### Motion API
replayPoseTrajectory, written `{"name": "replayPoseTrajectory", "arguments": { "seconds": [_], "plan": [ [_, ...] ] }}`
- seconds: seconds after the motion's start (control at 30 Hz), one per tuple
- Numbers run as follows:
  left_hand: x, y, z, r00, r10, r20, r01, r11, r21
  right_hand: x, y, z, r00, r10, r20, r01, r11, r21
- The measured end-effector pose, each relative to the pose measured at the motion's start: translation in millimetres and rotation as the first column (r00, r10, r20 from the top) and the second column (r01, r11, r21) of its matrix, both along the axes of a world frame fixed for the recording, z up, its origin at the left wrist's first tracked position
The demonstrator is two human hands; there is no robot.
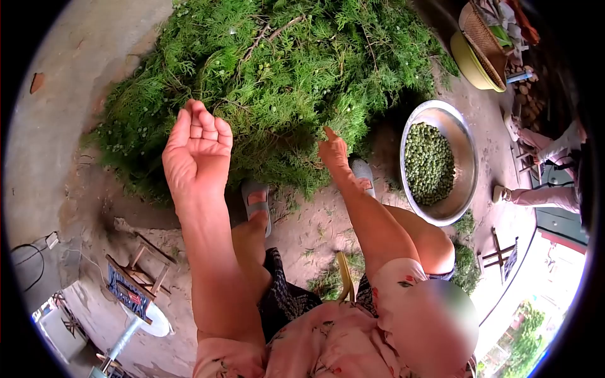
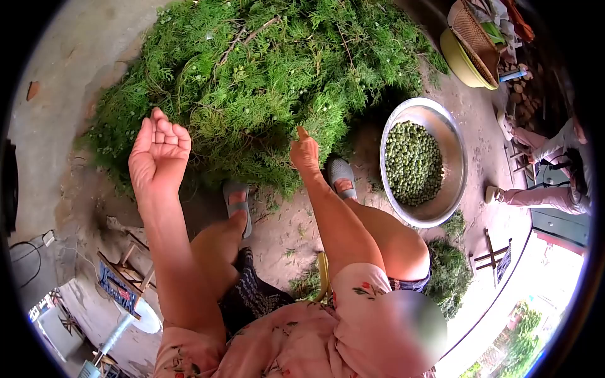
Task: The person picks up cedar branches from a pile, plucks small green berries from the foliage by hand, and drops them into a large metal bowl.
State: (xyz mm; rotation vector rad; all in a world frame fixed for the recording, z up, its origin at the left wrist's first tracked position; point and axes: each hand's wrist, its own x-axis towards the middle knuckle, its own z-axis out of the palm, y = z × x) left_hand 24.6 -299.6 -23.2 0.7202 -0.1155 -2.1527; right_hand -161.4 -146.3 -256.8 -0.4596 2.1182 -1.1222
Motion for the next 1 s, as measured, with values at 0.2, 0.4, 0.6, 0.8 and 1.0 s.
{"name": "replayPoseTrajectory", "arguments": {
  "seconds": [0.2,0.4,0.6,0.8,1.0],
  "plan": [
    [-10,8,6,0.998,-0.064,0.029,0.063,0.998,0.007,-10,-17,-23,0.956,0.150,-0.250,-0.092,0.969,0.228],
    [-5,3,4,0.998,-0.057,0.010,0.057,0.998,-0.003,14,1,7,0.860,-0.112,-0.497,0.071,0.992,-0.101],
    [-6,8,1,0.992,-0.127,0.010,0.127,0.992,-0.023,23,8,43,0.915,-0.228,-0.333,0.110,0.934,-0.340],
    [-5,10,5,0.997,-0.071,0.042,0.070,0.997,0.022,49,51,18,0.825,0.419,-0.378,-0.504,0.849,-0.160],
    [-4,8,4,0.996,-0.089,0.016,0.089,0.996,0.005,53,17,7,0.881,0.393,-0.262,-0.392,0.918,0.057]
  ]
}}
